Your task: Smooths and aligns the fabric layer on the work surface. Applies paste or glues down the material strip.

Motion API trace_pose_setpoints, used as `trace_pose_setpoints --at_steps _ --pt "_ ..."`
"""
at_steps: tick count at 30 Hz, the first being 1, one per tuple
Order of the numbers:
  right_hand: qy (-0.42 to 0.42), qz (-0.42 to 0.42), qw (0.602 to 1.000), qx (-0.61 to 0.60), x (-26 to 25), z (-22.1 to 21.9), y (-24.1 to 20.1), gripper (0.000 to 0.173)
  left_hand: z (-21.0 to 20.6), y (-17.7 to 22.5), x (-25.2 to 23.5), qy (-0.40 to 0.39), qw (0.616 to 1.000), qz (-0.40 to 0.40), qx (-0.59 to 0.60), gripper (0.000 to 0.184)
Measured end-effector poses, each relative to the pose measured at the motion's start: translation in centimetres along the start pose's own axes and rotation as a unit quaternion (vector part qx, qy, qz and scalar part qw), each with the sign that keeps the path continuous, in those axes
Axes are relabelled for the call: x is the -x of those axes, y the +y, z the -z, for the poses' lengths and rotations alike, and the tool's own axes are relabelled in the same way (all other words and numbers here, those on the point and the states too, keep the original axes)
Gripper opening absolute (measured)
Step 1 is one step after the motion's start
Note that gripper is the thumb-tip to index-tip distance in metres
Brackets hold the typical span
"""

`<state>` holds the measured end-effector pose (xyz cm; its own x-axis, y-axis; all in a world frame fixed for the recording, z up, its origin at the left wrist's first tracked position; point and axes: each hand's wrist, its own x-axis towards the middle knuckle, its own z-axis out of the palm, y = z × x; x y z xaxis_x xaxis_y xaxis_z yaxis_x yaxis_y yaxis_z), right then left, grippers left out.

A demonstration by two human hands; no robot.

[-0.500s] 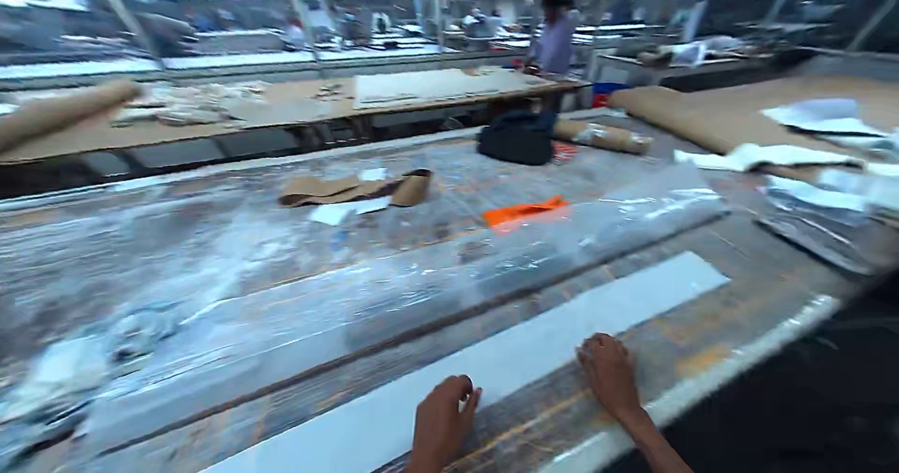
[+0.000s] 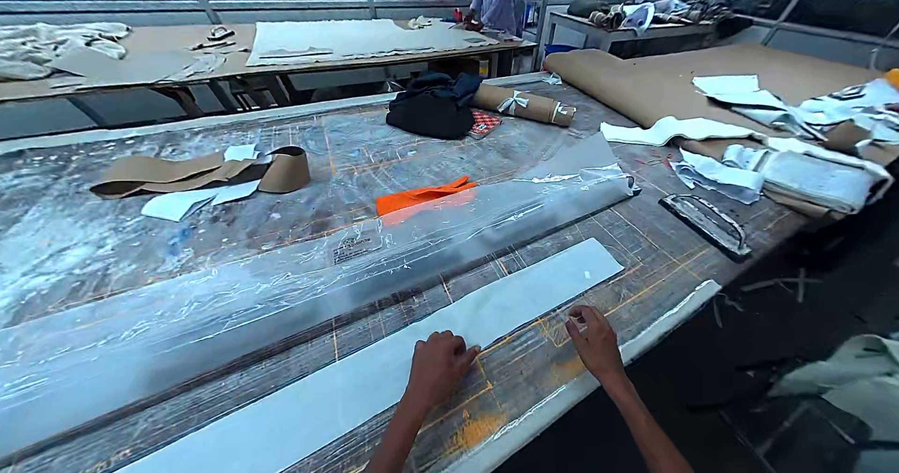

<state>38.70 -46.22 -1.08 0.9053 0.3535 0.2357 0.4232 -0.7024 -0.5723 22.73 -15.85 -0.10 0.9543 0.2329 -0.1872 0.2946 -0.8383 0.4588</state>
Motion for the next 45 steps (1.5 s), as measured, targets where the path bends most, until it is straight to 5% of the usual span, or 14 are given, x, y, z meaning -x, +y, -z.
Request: trace_pose_setpoints --at_steps 3,8,11,16,21,25,27,30,34,41,45 --pt "0.004 0.011 1.0 0.01 -2.7 0.2 2.0 0.031 -1.5 2.1 -3.2 0.056 0.998 -0.03 0.0 0.053" --pt "-0.014 -0.021 0.998 0.058 -6.2 3.1 5.9 0.032 -2.0 6.8 -5.1 -0.058 0.998 -0.027 0.008 0.058" --pt "-0.008 -0.041 0.996 0.085 -10.6 5.0 8.6 0.034 -4.1 8.2 -6.9 0.097 0.993 -0.064 0.025 0.043" --pt "-0.034 -0.055 0.995 0.075 -16.3 5.4 13.1 0.037 -3.9 10.1 -6.8 -0.047 0.998 0.033 -0.002 0.058" --pt "-0.074 -0.046 0.993 0.083 -19.2 4.1 16.0 0.044 -6.2 12.6 -8.7 0.147 0.989 0.035 0.012 0.043" --pt "-0.104 -0.033 0.991 0.079 -19.4 4.4 16.6 0.043 -6.4 17.2 -10.8 0.001 0.993 0.112 0.022 0.051" --pt "-0.097 0.02 0.994 0.052 -19.9 4.6 16.7 0.04 -6.0 18.7 -11.2 -0.004 0.987 0.153 0.053 0.052" --pt "-0.093 0.147 0.985 -0.013 -20.8 3.9 16.0 0.047 -5.9 17.4 -11.0 0.142 0.966 0.215 0.036 0.044" --pt "-0.211 0.266 0.94 -0.004 -20.1 1.6 14.6 0.064 -5.1 14.7 -9.9 0.141 0.939 0.312 0.023 0.041" --pt "-0.196 0.263 0.944 0.033 -20.3 0.7 17.5 0.072 -4.6 12.1 -7.3 0.268 0.859 0.435 -0.012 0.033" --pt "-0.185 0.263 0.946 0.045 -20.5 0.9 18.1 0.075 -5.0 14.7 -9.3 0.194 0.905 0.374 -0.051 0.033"
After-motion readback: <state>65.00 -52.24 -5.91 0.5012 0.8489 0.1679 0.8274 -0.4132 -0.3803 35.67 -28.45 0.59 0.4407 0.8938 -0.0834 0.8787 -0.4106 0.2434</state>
